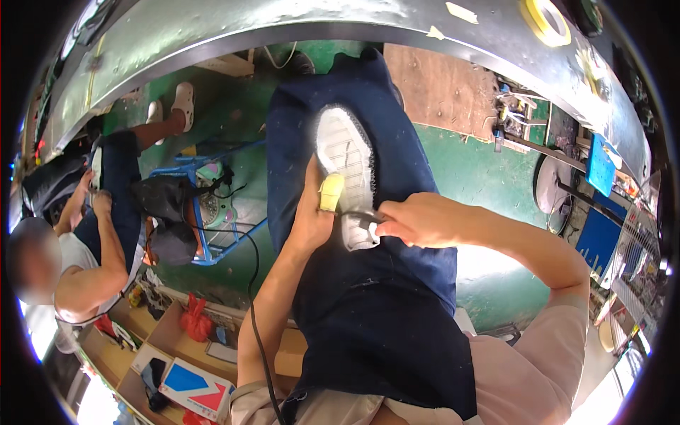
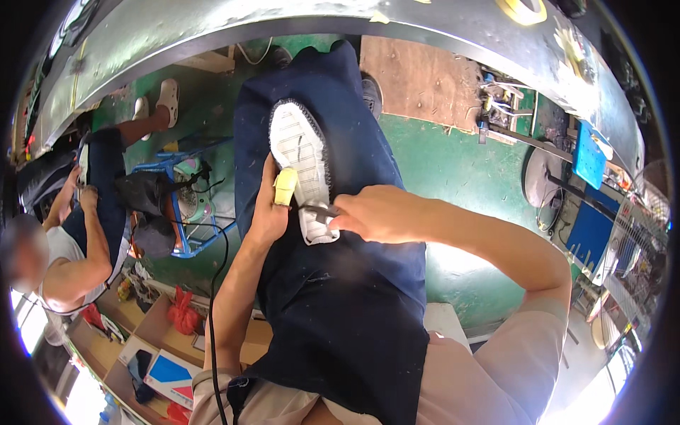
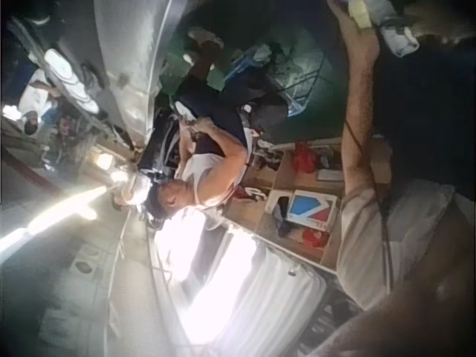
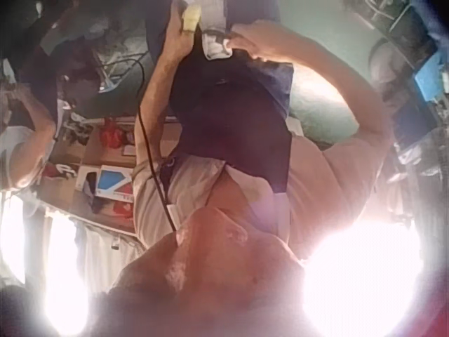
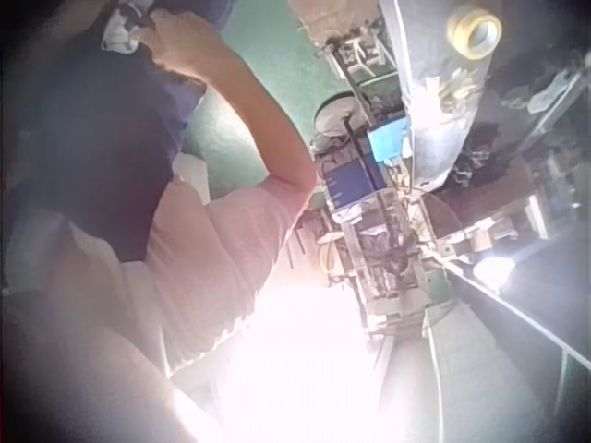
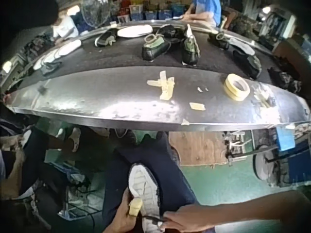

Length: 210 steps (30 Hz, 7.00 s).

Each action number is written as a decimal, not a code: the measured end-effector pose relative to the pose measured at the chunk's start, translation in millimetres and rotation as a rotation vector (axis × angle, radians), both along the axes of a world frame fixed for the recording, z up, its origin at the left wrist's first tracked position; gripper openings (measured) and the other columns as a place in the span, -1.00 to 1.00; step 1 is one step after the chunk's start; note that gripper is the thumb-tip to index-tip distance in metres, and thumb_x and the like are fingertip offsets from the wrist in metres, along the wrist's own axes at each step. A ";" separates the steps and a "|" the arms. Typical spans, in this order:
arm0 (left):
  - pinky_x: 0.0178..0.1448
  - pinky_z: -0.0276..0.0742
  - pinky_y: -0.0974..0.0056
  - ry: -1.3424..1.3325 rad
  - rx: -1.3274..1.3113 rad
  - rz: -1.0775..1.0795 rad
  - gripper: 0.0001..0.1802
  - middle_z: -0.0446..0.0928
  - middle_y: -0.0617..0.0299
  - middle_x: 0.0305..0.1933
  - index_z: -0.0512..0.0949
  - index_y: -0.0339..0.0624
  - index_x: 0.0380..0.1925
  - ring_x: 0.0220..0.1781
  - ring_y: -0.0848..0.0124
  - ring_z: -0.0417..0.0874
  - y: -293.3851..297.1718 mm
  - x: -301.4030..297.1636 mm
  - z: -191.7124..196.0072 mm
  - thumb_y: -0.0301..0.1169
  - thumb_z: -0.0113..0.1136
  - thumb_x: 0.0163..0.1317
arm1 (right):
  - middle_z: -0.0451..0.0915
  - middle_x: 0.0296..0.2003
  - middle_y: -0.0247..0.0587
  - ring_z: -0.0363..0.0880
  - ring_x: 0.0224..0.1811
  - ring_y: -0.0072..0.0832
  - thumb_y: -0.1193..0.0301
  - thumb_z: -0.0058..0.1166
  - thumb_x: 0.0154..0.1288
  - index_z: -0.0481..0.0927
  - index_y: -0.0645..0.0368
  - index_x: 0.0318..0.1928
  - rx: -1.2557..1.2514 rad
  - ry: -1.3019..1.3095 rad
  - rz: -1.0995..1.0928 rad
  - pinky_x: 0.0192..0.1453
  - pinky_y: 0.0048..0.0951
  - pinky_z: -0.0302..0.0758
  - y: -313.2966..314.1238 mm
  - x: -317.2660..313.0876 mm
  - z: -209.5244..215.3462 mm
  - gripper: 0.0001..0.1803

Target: The person assembles shoe components by hand, hammering a shoe upper onto a last and attaching a shoe sole to create a workpiece.

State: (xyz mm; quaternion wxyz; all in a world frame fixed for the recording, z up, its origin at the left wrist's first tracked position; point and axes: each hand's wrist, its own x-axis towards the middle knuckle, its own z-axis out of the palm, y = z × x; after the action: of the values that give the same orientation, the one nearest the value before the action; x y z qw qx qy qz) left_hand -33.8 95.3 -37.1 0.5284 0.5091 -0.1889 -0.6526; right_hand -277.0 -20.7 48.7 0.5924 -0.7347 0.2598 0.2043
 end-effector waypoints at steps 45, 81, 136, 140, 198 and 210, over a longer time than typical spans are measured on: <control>0.73 0.24 0.14 0.049 0.036 0.105 -0.43 0.40 0.09 0.64 0.21 -0.19 0.70 0.67 0.26 0.38 -20.4 6.5 -27.7 -0.40 -0.17 0.77 | 0.74 0.02 0.00 0.81 -0.07 -0.29 0.03 -0.16 0.82 0.55 0.31 0.21 0.440 -0.020 -0.507 -0.14 -0.31 0.76 -25.3 16.5 16.2 -0.47; 0.33 0.71 -0.04 0.496 0.042 0.091 -0.18 0.67 -0.09 0.28 0.52 -0.30 0.37 0.24 0.03 0.77 -42.7 -18.1 35.4 0.25 -0.32 0.73 | 0.68 -0.37 -0.19 0.70 -0.50 -0.49 0.08 -0.22 0.85 0.47 0.28 0.27 0.269 -0.243 -1.308 -0.55 -0.53 0.50 63.0 -18.7 -32.5 -0.52; 0.17 0.79 0.11 -0.878 -0.508 0.429 -0.52 0.66 -0.15 0.21 0.44 -0.41 0.44 0.04 0.13 0.82 -279.2 108.0 120.9 -0.43 0.03 0.61 | 0.58 0.38 -0.03 0.58 0.43 -0.20 0.26 0.14 0.64 0.50 0.12 0.52 -1.458 0.012 -1.237 0.50 -0.18 0.48 -440.1 -160.9 56.7 -0.46; 0.17 0.78 0.12 -0.922 -0.413 0.330 -0.47 0.68 -0.13 0.16 0.53 -0.43 0.35 0.06 0.13 0.82 -294.9 122.1 101.8 -0.61 0.22 0.37 | 0.62 0.35 -0.09 0.60 0.40 -0.12 0.47 0.21 0.55 0.61 0.12 0.37 -1.631 -0.121 -0.750 0.48 -0.20 0.51 -466.8 -32.8 111.4 -0.57; 0.49 0.61 -0.16 -1.401 -0.551 0.530 -0.56 0.47 -0.38 0.48 0.78 -0.16 0.01 0.42 -0.29 0.63 -285.4 180.5 115.0 -0.12 0.55 0.26 | 0.56 -0.10 -0.28 0.62 0.09 -0.25 0.16 0.67 -0.06 0.69 -0.11 -0.04 -1.940 0.110 0.123 0.25 -0.18 0.51 -700.4 246.5 75.3 -0.45; 0.77 0.11 -0.20 -1.395 -0.565 0.589 -0.31 0.13 -0.24 0.74 0.50 -0.23 0.40 0.78 -0.22 0.14 -264.3 163.4 118.3 -0.14 0.48 0.40 | 0.73 -0.11 -0.34 0.63 -0.04 -0.61 0.19 0.47 0.45 0.67 0.28 0.09 -0.939 -0.518 -1.109 0.09 -0.43 0.57 -362.4 129.5 217.0 -0.55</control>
State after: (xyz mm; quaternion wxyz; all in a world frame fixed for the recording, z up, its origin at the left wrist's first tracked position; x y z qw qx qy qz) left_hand 129.6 -169.0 81.2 0.5476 0.6753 -0.4911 0.0539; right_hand -147.5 -383.1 265.7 0.2763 -0.6958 0.5025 -0.4325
